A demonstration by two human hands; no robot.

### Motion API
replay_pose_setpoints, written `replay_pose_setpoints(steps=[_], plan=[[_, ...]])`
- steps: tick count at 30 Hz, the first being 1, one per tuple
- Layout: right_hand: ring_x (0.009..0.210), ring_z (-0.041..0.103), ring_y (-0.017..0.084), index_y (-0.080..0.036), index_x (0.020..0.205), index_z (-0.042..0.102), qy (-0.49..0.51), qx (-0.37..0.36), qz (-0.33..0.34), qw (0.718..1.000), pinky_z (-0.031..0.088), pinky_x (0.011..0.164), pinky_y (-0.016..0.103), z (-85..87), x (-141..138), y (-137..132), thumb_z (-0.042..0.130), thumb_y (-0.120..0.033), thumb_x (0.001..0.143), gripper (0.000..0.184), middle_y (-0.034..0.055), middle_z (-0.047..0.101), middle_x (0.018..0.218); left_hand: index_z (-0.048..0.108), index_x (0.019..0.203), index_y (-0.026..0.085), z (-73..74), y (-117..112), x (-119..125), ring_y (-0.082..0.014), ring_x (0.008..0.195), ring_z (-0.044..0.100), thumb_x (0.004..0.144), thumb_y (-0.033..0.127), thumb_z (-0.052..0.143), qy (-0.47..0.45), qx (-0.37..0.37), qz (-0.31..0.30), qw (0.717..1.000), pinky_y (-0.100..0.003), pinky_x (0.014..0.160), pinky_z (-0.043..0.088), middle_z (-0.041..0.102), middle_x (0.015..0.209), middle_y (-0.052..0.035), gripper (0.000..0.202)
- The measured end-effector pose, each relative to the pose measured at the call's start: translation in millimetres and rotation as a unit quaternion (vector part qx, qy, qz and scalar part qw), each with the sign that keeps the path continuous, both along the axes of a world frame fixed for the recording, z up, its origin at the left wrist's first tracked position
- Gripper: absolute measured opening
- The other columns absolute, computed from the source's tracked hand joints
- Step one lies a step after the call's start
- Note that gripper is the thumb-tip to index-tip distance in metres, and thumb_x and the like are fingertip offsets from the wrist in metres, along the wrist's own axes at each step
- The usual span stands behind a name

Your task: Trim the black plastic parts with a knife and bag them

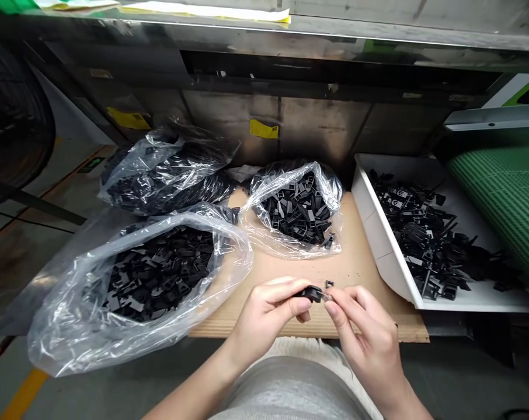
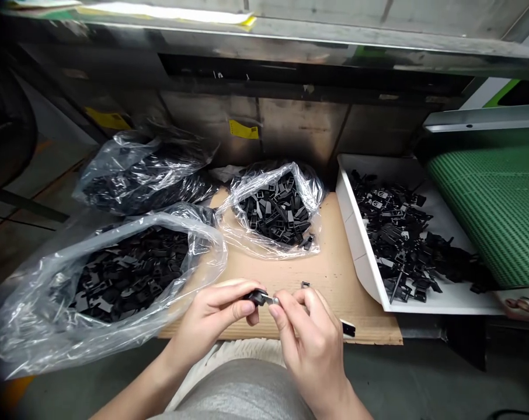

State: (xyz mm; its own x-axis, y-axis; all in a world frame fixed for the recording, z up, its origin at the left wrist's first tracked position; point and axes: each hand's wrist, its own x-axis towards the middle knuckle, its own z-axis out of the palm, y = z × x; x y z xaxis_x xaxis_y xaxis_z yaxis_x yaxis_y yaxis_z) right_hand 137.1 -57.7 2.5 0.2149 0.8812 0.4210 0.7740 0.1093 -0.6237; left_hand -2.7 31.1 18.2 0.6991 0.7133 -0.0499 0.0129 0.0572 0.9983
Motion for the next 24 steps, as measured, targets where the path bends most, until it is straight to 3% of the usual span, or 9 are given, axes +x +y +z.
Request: replay_pose_setpoints(steps=[4, 6, 8, 11, 15, 18, 21, 24], plan=[[0.065, 0.052, 0.016, -0.016, 0.091, 0.061, -0.002, 0.029, -0.048, 0.998, 0.041, 0.060, 0.028, -3.9, 5.3, 1.0, 0.051, -0.015, 0.080, 0.015, 0.0057, 0.053, 0.071, 0.067, 0.082, 0.015, 2.0, -6.3, 3.0, -0.0098, 0.057, 0.055, 0.077, 0.015, 0.055, -0.035, -0.096, -0.017, 0.995, -0.022, 0.058, 0.047, 0.057, 0.069, -0.0011, 0.013], [0.068, 0.053, 0.016, -0.016, 0.093, 0.061, 0.037, 0.022, -0.056, 0.998, 0.042, 0.061, 0.028, -3.3, 10.4, -0.1, 0.050, -0.016, 0.081, 0.016, 0.0062, 0.054, 0.074, 0.068, 0.081, 0.015, 1.4, -8.8, 5.5, -0.0106, 0.060, 0.057, 0.075, 0.014, 0.057, -0.037, -0.090, -0.013, 0.995, -0.022, 0.059, 0.048, 0.059, 0.072, -0.0016, 0.012], [0.071, 0.054, 0.016, -0.018, 0.095, 0.060, 0.101, -0.007, -0.045, 0.994, 0.042, 0.062, 0.026, -2.3, 15.4, -2.7, 0.048, -0.019, 0.082, 0.017, 0.0055, 0.056, 0.077, 0.068, 0.082, 0.017, -0.2, -9.4, 7.4, -0.0139, 0.075, 0.059, 0.073, 0.010, 0.060, -0.024, -0.033, 0.007, 0.999, -0.024, 0.072, 0.048, 0.062, 0.083, -0.0037, 0.015], [0.058, 0.052, 0.012, -0.021, 0.096, 0.058, 0.238, -0.074, -0.034, 0.968, 0.042, 0.054, 0.022, -3.1, 21.2, -9.3, 0.043, -0.025, 0.086, 0.019, 0.0010, 0.055, 0.067, 0.069, 0.086, 0.018, -3.8, -7.6, 9.0, -0.0179, 0.096, 0.056, 0.071, 0.007, 0.060, -0.008, 0.071, 0.030, 0.997, -0.028, 0.086, 0.043, 0.062, 0.100, -0.0065, 0.020], [0.047, 0.046, 0.009, -0.021, 0.094, 0.057, 0.370, -0.129, -0.006, 0.920, 0.040, 0.046, 0.020, -7.2, 26.6, -19.5, 0.037, -0.030, 0.088, 0.022, -0.0015, 0.053, 0.060, 0.067, 0.091, 0.017, -7.7, -6.9, 11.8, -0.0172, 0.090, 0.060, 0.074, 0.004, 0.056, -0.002, 0.221, 0.043, 0.974, -0.028, 0.081, 0.048, 0.064, 0.097, -0.0071, 0.024], [0.048, 0.045, 0.008, -0.025, 0.103, 0.055, 0.359, -0.127, 0.042, 0.924, 0.039, 0.047, 0.020, -7.1, 30.0, -23.5, 0.042, -0.030, 0.086, 0.022, -0.0009, 0.053, 0.070, 0.064, 0.096, 0.017, -8.1, -9.6, 15.7, -0.0180, 0.091, 0.060, 0.074, 0.004, 0.055, 0.014, 0.289, 0.047, 0.956, -0.029, 0.082, 0.048, 0.065, 0.097, -0.0072, 0.027], [0.058, 0.049, 0.010, -0.027, 0.112, 0.053, 0.310, -0.134, 0.137, 0.931, 0.041, 0.055, 0.022, -6.7, 33.8, -22.4, 0.050, -0.034, 0.082, 0.031, -0.0003, 0.052, 0.074, 0.063, 0.095, 0.016, -6.4, -13.8, 18.9, -0.0178, 0.089, 0.061, 0.074, 0.005, 0.056, 0.015, 0.311, 0.063, 0.948, -0.027, 0.080, 0.049, 0.066, 0.096, -0.0071, 0.025], [0.061, 0.051, 0.013, -0.021, 0.107, 0.057, 0.320, -0.187, 0.118, 0.921, 0.043, 0.059, 0.025, -9.8, 40.9, -20.0, 0.048, -0.039, 0.081, 0.033, 0.0006, 0.052, 0.067, 0.063, 0.092, 0.014, -4.4, -18.8, 19.8, -0.0173, 0.085, 0.062, 0.075, 0.004, 0.055, -0.007, 0.335, 0.079, 0.939, -0.025, 0.077, 0.050, 0.066, 0.093, -0.0082, 0.021]])
